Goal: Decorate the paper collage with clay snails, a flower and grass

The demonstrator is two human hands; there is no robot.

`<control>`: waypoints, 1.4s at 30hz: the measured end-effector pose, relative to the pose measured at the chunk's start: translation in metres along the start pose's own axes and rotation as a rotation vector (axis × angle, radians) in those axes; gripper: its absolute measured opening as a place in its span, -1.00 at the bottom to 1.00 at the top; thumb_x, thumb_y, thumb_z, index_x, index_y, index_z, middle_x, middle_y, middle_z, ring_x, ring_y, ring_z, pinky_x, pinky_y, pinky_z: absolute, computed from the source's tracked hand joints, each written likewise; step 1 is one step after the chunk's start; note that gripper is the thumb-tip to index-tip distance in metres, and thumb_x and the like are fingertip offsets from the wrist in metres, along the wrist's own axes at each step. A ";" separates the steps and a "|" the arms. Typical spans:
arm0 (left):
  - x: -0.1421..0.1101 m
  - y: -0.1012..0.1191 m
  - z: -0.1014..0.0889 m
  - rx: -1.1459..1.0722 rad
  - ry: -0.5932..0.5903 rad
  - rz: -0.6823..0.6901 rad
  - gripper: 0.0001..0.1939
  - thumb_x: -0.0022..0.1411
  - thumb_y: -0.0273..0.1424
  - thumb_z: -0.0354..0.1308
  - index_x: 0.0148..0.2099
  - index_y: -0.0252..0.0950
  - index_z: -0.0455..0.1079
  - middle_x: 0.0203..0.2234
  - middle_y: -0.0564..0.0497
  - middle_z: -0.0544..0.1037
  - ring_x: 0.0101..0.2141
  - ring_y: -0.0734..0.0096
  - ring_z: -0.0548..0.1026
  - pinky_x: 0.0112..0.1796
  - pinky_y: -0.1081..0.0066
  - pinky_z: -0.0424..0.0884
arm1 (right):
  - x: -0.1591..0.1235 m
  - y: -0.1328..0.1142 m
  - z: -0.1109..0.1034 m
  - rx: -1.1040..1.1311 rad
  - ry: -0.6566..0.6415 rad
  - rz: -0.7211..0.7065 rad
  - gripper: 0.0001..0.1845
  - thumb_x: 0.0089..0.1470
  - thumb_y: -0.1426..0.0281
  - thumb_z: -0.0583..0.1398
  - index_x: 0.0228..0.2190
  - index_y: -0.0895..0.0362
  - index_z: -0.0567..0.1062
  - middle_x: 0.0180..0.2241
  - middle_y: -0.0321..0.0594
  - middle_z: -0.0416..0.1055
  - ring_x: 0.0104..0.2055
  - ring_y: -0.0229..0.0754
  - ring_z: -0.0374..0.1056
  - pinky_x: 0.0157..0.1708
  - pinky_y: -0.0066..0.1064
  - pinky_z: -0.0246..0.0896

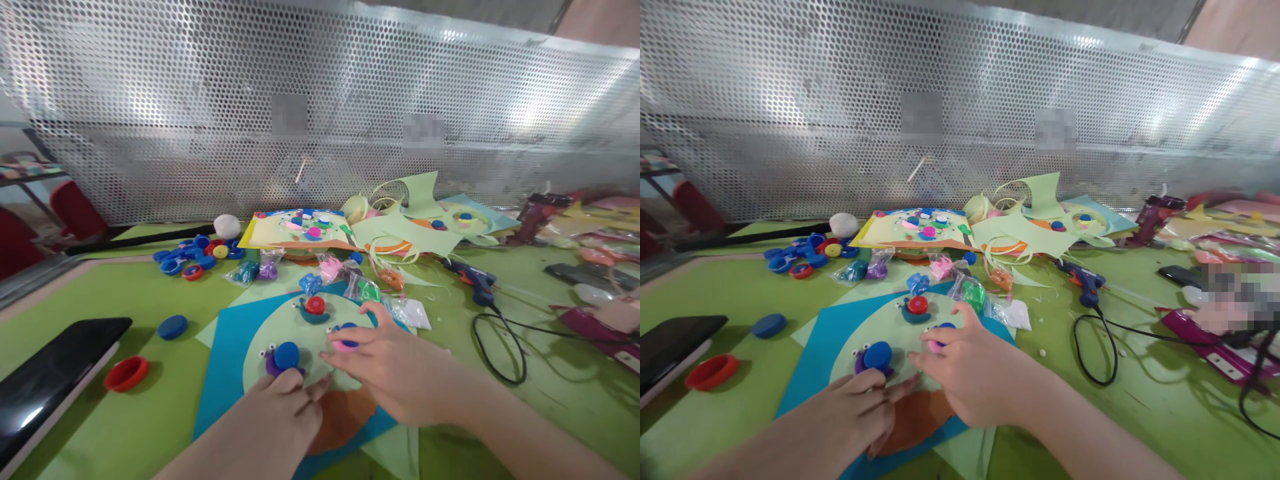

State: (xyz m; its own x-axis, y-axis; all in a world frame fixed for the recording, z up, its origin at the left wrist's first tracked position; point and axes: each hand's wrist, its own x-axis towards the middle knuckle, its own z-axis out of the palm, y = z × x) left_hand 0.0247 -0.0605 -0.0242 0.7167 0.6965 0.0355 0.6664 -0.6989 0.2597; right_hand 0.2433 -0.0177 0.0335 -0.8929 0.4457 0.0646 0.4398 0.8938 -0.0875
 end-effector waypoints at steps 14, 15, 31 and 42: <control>-0.005 0.012 -0.021 0.028 -0.026 -0.062 -0.70 0.18 -0.51 -0.15 -0.43 -0.22 0.38 -0.36 0.00 0.54 -0.26 0.22 0.38 -0.28 0.28 0.28 | 0.001 -0.001 0.003 0.051 -0.050 0.004 -0.52 0.05 0.58 -0.04 0.02 0.27 0.32 -0.07 0.07 0.42 0.13 -0.08 0.16 0.13 0.04 -0.31; -0.004 0.011 -0.019 0.014 -0.015 -0.053 -0.68 0.22 -0.48 -0.19 -0.38 -0.22 0.40 -0.37 -0.01 0.54 -0.27 0.22 0.39 -0.27 0.27 0.29 | 0.002 -0.001 0.003 0.051 -0.047 0.004 -0.52 0.04 0.58 -0.04 0.02 0.27 0.32 -0.07 0.07 0.42 0.13 -0.07 0.16 0.13 0.04 -0.32; 0.003 0.003 -0.005 -0.072 0.029 -0.028 -0.53 0.32 -0.29 -0.35 -0.11 -0.24 0.39 -0.57 0.02 0.52 -0.42 0.30 0.44 -0.26 0.31 0.33 | 0.000 0.002 0.004 0.050 -0.052 0.020 -0.52 0.01 0.60 -0.03 0.00 0.26 0.32 -0.13 0.05 0.45 0.11 -0.04 0.18 0.07 0.11 -0.24; -0.006 0.002 -0.009 0.003 0.007 0.003 -0.54 0.35 -0.29 -0.22 -0.51 -0.21 0.36 -0.62 0.06 0.45 -0.40 0.30 0.37 -0.36 0.38 0.21 | 0.001 0.001 0.003 0.021 -0.036 0.010 -0.55 0.03 0.59 -0.01 -0.01 0.27 0.34 -0.12 0.01 0.46 0.07 -0.07 0.23 0.08 -0.01 -0.14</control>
State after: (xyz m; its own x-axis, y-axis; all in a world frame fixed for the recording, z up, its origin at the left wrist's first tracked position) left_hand 0.0199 -0.0643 -0.0148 0.7171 0.6956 0.0433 0.6649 -0.7014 0.2568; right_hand 0.2422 -0.0162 0.0303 -0.8915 0.4522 0.0279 0.4470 0.8879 -0.1084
